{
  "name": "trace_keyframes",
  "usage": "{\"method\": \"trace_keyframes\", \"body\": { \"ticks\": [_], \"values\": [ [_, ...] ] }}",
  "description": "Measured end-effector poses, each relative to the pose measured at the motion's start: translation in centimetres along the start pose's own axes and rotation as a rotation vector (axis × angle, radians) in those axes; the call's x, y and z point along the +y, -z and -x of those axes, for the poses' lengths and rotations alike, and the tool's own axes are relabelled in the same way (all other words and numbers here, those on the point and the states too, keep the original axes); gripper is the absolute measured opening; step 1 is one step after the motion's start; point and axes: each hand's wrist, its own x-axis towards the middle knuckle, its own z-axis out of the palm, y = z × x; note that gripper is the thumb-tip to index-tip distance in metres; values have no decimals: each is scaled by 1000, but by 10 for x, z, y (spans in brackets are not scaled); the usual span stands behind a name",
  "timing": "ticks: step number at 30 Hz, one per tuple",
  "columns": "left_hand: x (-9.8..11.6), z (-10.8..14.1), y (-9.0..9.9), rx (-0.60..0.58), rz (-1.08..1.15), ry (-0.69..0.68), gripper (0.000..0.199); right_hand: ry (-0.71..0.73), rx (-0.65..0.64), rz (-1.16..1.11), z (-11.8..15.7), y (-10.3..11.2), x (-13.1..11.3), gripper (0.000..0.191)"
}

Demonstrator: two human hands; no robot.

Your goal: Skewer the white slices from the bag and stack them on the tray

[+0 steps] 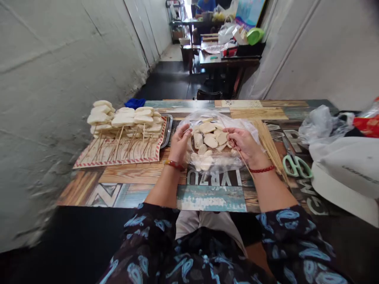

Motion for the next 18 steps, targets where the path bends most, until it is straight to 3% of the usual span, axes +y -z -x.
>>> {"method": "trace_keyframes", "body": {
  "ticks": [4, 8, 11, 18],
  "values": [
    [3, 4, 0, -30, -150, -64, 38, 56, -33, -20, 6, -4, -3, 23],
    [4, 0, -13, -126, -387, -60, 36, 88, -7, -46, 4, -5, -6, 17],
    [-1, -13, -30, -192, -642, -131, 35, 110, 24, -71, 2, -1, -5, 17],
    [-6, -46, -58, -203, -1312, -271, 41, 117, 37, -95, 0, 4, -5, 20]
  ]
}}
